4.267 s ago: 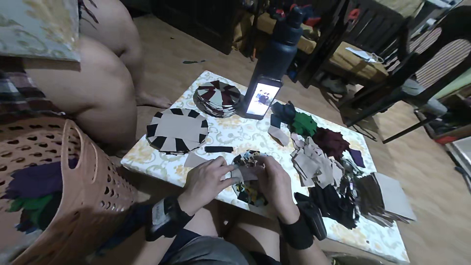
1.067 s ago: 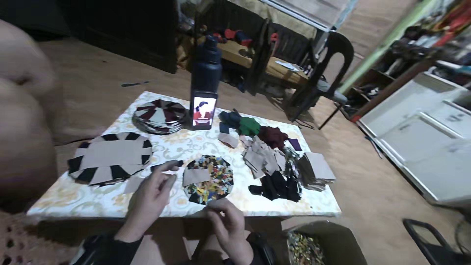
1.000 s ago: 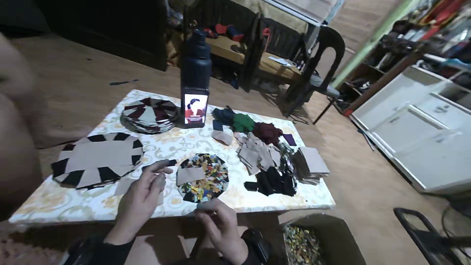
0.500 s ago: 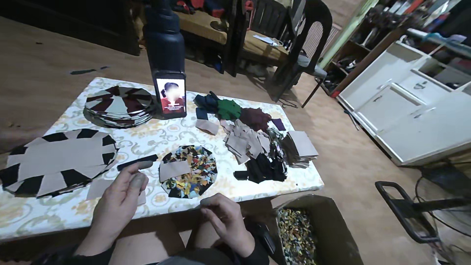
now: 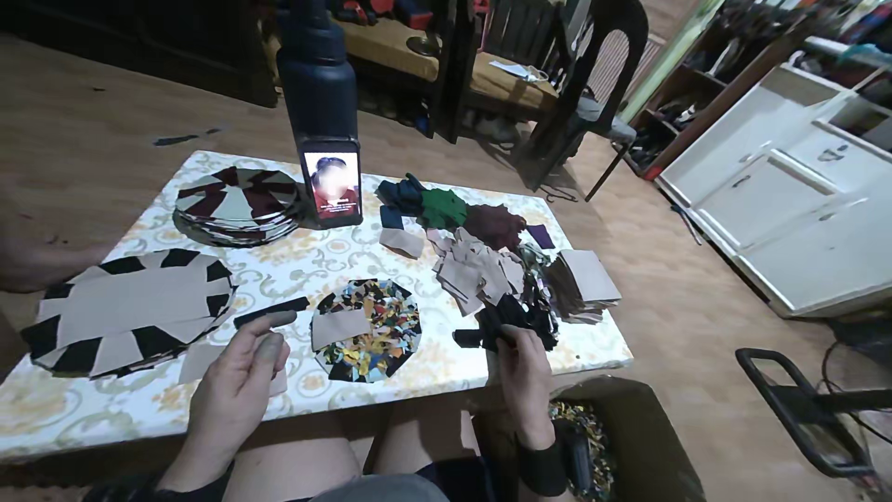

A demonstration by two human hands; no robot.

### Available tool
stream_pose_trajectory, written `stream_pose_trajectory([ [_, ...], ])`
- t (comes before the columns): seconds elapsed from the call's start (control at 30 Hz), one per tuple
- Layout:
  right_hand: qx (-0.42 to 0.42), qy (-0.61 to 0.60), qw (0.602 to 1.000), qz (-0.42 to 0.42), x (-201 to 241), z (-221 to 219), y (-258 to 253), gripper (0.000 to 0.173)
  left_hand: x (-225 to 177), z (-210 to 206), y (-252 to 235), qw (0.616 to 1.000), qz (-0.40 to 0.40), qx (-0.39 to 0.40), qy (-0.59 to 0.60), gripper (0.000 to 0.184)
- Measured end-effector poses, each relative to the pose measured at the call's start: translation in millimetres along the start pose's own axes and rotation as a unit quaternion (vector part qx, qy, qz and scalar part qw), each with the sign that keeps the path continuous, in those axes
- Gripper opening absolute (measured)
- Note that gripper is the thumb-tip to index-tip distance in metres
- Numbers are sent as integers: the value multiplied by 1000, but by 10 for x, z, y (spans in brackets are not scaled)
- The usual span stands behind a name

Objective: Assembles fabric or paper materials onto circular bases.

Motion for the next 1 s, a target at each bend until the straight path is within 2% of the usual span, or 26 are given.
stream_pose_trajectory([
  [0.13, -21, -25, 999, 4, -45, 2, -12, 18, -23, 0, -5, 999, -19, 3, 31, 34],
  [0.2, -25, -86, 996, -8, -105, 50, -39, 16, -39, -2, 13, 996, -65, -8, 62, 30],
  [0.27, -37, -192, 980, -48, -149, 124, -82, 18, -59, 31, 62, 985, -156, -32, 63, 25],
  [0.37, -88, -372, 914, -133, -135, 256, -141, 17, -130, 108, 98, 957, -283, -60, 2, 21],
  [0.43, -89, -473, 859, -175, -122, 276, -159, 18, -243, 86, 96, 950, -306, -68, -10, 21],
  [0.47, -73, -515, 832, -191, -90, 270, -162, 19, -324, 33, 99, 955, -289, -64, 7, 21],
  [0.53, -23, -597, 776, -201, 27, 223, -139, 20, -536, -154, 153, 976, -202, -24, 77, 22],
  [0.6, 52, -648, 739, -179, 195, 143, -89, 21, -691, -412, 239, 983, -97, 59, 143, 25],
  [0.7, 167, -688, 693, -139, 534, 56, -8, 22, -712, -735, 396, 956, 52, 219, 188, 51],
  [0.77, 219, -699, 670, -122, 694, 10, 46, 23, -694, -825, 479, 938, 130, 237, 216, 67],
  [0.8, 236, -695, 670, -111, 740, -6, 64, 23, -701, -844, 491, 933, 138, 225, 245, 68],
  [0.83, 249, -686, 676, -101, 764, -17, 76, 23, -705, -860, 480, 930, 119, 210, 276, 61],
  [0.93, 254, -659, 703, -83, 790, -40, 100, 24, -741, -850, 408, 913, 66, 191, 353, 21],
  [1.0, 261, -647, 713, -72, 789, -56, 123, 24, -724, -833, 409, 915, 74, 169, 358, 15],
])
Point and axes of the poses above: each hand's wrist, its own y-axis away from the middle knuckle, its own z-axis out of the back of the hand, x = y × z, the point moved 2 cm from there along -y, towards the middle knuckle, and after that the axes turned 4 degrees about x, right-handed, at the moved point
